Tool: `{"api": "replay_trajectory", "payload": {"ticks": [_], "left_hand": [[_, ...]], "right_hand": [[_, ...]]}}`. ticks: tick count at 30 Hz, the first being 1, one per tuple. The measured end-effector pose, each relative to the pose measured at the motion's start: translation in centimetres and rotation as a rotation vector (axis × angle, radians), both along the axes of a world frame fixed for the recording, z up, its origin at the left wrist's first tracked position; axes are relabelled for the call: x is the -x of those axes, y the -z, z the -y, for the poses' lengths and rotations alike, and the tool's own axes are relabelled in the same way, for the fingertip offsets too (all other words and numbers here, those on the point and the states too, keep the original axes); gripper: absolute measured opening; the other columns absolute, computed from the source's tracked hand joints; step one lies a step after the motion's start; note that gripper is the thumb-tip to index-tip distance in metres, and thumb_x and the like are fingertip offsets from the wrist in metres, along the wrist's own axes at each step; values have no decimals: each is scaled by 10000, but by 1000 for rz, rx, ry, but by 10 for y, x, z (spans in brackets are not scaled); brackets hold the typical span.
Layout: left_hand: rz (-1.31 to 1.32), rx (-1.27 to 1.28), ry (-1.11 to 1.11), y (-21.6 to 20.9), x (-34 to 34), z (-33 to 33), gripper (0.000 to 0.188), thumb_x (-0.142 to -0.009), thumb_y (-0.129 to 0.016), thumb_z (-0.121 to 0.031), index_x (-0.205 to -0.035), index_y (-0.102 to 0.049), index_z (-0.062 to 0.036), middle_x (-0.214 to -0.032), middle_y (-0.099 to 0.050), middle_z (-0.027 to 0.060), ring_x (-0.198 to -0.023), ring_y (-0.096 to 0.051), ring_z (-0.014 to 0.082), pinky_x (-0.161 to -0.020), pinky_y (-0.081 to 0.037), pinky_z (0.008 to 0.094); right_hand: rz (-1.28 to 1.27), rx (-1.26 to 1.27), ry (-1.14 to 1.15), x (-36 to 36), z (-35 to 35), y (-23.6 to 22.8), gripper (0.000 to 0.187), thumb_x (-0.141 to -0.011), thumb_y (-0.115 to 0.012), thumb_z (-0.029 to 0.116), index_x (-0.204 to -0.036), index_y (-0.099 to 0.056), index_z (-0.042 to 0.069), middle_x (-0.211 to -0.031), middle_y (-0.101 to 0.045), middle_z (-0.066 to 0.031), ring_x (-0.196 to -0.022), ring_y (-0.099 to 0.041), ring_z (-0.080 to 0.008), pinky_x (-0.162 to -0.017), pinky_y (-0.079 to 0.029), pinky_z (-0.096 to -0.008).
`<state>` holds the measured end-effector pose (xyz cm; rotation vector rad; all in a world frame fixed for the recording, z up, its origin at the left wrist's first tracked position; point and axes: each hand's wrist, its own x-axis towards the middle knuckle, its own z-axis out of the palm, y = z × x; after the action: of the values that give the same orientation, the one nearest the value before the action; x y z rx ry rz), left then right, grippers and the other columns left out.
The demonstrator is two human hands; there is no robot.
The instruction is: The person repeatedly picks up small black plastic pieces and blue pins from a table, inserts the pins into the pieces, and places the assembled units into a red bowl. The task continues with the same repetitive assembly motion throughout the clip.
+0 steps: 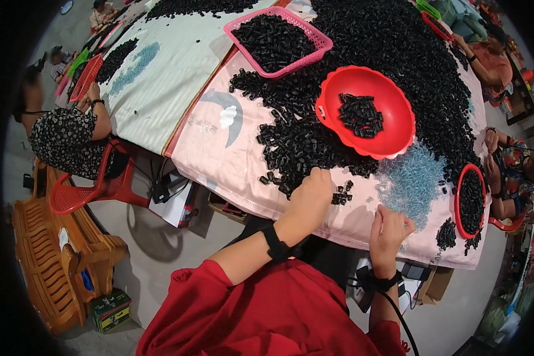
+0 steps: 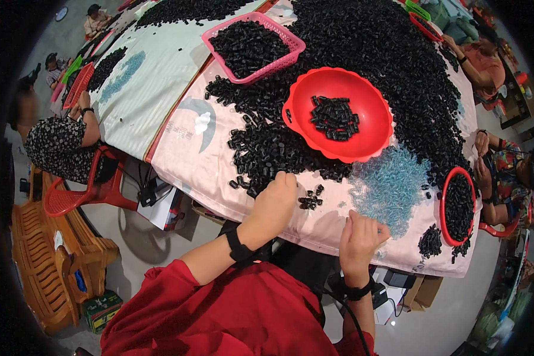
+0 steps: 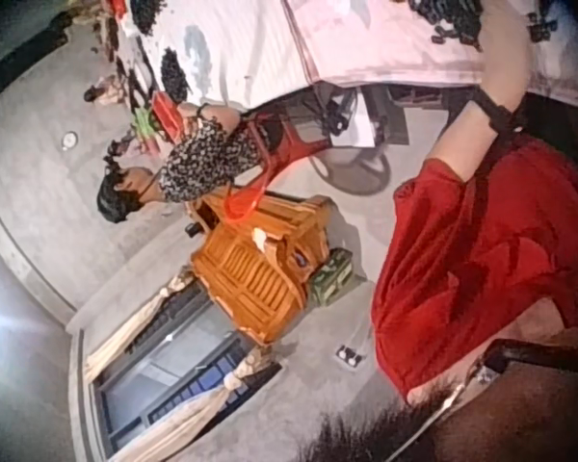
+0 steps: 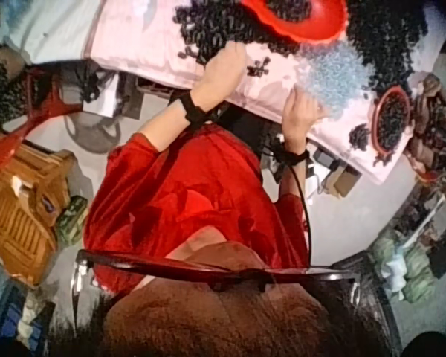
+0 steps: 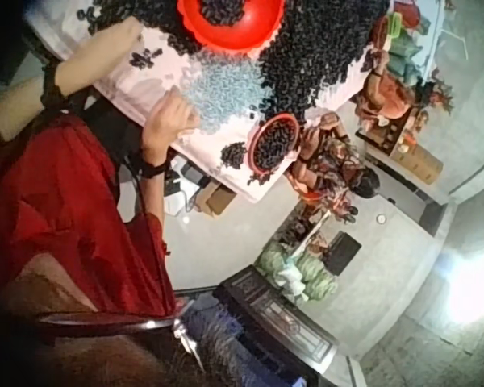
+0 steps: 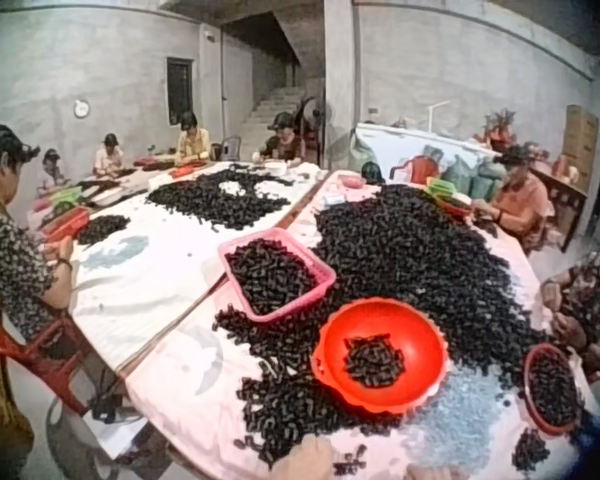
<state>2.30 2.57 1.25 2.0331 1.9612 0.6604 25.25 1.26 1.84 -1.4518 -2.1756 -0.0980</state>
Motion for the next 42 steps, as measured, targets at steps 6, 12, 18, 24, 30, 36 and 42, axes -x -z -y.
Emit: {"api": "replay_trajectory", "payload": {"ticks": [6,12,18,24,30,36,42], "left_hand": [[153,-54,112,11,-7,-6,147,-955,-632,-41,-1081,-567,-1,-1016,-613,202,-889,-698,393,-725,-595,457],[264,-300,-96,-8,14,-15,150,-977,-689,-87,-1116,-654,-46,-992,-647,143,-848,-695,387,-715,-576,468],[126,-339,-149,-8,27,-43,178,-950,-739,-124,-1088,-656,-50,-974,-659,128,-824,-701,354,-681,-574,436],[77,-298,-136,4,30,-44,182,-943,-754,-148,-1076,-671,-55,-961,-664,132,-817,-703,335,-682,-577,425],[649,15,-100,-14,30,-19,183,-1019,-707,-219,-1102,-683,-58,-978,-701,79,-755,-686,211,-632,-557,333],[1582,924,55,-23,24,17,233,-1087,-663,-253,-1237,-655,-74,-1150,-745,98,-964,-758,159,-777,-639,282],[1795,910,185,-6,15,34,274,-1111,-621,-234,-1300,-667,-42,-1117,-734,68,-985,-720,137,-841,-611,285]], "right_hand": [[-12,2,-8,0,2,1,226,-922,-720,8,-1141,-709,62,-928,-670,-68,-917,-635,-235,-1006,-362,-434],[-25,-2,-6,-2,3,-3,236,-920,-723,10,-1150,-712,60,-935,-675,-70,-923,-639,-240,-1013,-358,-442],[-47,26,-6,3,5,-4,215,-931,-725,19,-1141,-718,63,-930,-679,-71,-921,-641,-240,-1013,-359,-445],[-41,-1,8,-4,6,1,229,-901,-781,39,-1120,-728,82,-913,-678,-60,-902,-634,-240,-1003,-371,-433],[-64,-7,23,-3,10,-6,215,-894,-793,41,-1095,-737,92,-968,-708,-60,-914,-643,-240,-999,-369,-421],[-283,100,-59,10,11,-20,168,-920,-754,22,-1078,-731,72,-971,-715,-56,-920,-649,-234,-985,-371,-403],[-455,305,-120,27,20,-47,143,-931,-733,17,-1065,-729,66,-962,-707,-64,-903,-644,-237,-958,-376,-398]]}}
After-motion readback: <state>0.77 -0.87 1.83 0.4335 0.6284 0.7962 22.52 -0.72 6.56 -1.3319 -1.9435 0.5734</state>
